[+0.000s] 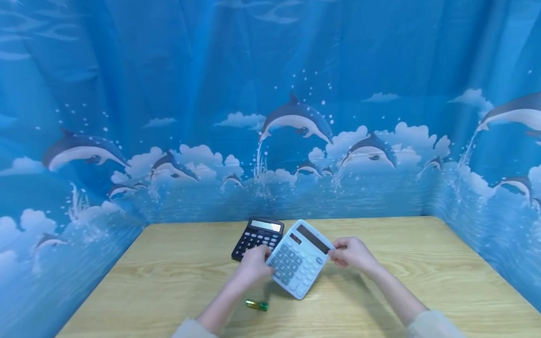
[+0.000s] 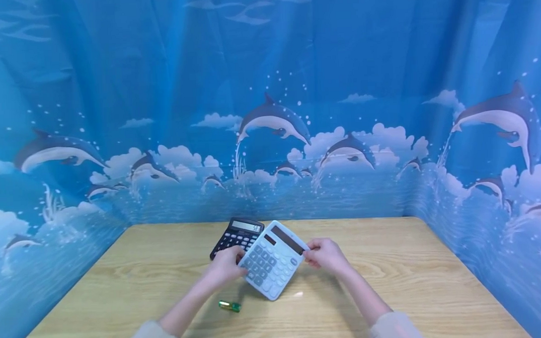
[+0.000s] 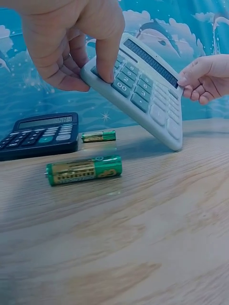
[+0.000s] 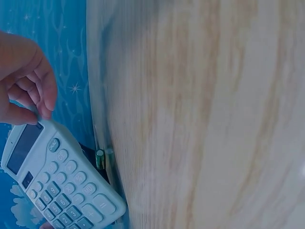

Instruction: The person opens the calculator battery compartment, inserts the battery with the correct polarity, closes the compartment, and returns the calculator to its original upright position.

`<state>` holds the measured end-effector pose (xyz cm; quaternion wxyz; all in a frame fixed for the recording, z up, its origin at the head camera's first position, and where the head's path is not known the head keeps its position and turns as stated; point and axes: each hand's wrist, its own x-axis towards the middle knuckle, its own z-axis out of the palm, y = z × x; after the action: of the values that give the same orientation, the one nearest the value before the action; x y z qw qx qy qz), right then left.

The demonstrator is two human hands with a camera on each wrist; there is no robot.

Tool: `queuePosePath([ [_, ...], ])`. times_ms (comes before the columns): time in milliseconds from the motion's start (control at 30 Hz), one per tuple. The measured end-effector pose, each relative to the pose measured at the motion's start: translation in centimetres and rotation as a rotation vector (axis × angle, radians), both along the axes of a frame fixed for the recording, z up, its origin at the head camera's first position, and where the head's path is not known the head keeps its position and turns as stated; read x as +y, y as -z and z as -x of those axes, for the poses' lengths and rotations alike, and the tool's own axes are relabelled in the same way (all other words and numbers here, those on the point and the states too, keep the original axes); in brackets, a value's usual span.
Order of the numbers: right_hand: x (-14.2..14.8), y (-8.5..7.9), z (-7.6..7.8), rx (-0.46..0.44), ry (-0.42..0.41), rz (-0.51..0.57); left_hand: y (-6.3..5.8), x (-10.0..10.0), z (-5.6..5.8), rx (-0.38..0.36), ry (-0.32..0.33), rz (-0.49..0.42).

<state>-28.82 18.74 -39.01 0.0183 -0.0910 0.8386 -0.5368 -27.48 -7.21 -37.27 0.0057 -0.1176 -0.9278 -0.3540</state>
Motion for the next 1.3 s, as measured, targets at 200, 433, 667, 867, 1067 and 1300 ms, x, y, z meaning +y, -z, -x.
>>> queuePosePath([
  [200, 1.2, -0.1, -0.1, -0.029, -0.028, 0.046, -0.2, 0.7, -0.1, 0.014, 0.018, -0.004],
  [433, 2.3, 0.0, -0.1, -0.063, -0.063, 0.086, -0.3, 1.2, -0.2, 0.075, 0.045, 0.019],
  [667, 3.1, 0.0, -0.2, -0.111, -0.065, 0.139, -0.2, 1.7, -0.2, 0.17, 0.086, 0.049],
  [867, 3.6, 0.1, -0.2, -0.148, -0.082, 0.204, -0.4, 2.1, -0.5, 0.211, 0.09, 0.08],
  [1067, 3.8, 0.0, -0.4, -0.196, -0.072, 0.272, -0.5, 2.2, -0.5, 0.219, 0.101, 0.078],
  [1300, 3.8, 0.0, -0.6, -0.254, -0.078, 0.31, -0.7, 2.3, -1.1, 0.216, 0.125, 0.079],
])
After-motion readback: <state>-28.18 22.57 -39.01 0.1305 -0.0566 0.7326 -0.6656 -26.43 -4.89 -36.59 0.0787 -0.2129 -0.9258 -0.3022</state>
